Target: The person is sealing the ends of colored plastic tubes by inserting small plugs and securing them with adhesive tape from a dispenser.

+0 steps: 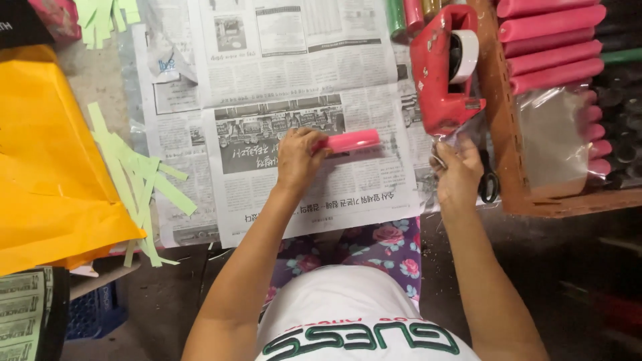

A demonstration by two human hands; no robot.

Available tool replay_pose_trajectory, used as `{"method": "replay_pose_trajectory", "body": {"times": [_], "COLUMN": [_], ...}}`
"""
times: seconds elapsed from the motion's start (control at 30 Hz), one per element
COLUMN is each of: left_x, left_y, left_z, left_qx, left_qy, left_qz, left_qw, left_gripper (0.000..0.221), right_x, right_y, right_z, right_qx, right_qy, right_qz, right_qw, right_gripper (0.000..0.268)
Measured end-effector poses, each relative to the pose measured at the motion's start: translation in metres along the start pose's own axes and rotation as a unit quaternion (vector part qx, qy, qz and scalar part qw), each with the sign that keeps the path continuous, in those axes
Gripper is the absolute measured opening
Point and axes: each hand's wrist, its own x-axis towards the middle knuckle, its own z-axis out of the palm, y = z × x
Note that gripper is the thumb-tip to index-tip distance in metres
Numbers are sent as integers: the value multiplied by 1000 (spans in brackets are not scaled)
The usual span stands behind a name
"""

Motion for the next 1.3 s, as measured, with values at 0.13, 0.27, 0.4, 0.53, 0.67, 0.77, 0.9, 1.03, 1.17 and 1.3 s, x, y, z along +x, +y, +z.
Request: {"method": "replay_pose_trajectory", "body": {"times": [0.13, 0.27, 0.4, 0.53, 0.67, 0.77, 0.9, 1.03, 1.17, 1.3], "left_x": [13, 24, 30, 33, 32, 31, 33, 35, 36, 33], "left_y": [-12, -11, -21, -24, -24, -23, -18, -18, -19, -19], "left_z": [8, 4, 12, 16, 17, 16, 7, 5, 5, 4], "left_qx": [-32, -40, -36, -48, -52, -52, -53, -56, -61, -60], "left_qy": [-49, -97, -107, -139, -149, -155, -154, -157, -159, -157], "left_qz": [-38, -64, -69, -88, -89, -93, -94, -85, -81, -81], "left_qw": [998, 992, 991, 985, 983, 982, 982, 982, 982, 982], "left_gripper": [23, 20, 19, 22, 24, 24, 23, 24, 23, 25], "right_x": [-87, -81, -70, -65, -62, -64, -74, -79, -79, -84], "right_y": [-32, 18, 50, 65, 69, 66, 63, 61, 51, 37], "right_z": [51, 86, 109, 120, 127, 131, 136, 139, 135, 128], "right_qx": [-102, -71, -65, -89, -125, -148, -167, -199, -196, -219], "right_qy": [-174, -307, -320, -315, -298, -289, -279, -248, -237, -198], "right_qz": [-157, -153, -137, -157, -197, -215, -235, -269, -277, -324], "right_qw": [967, 937, 935, 932, 926, 921, 916, 909, 910, 899], "right_gripper": [56, 71, 73, 77, 83, 83, 85, 91, 90, 75]}}
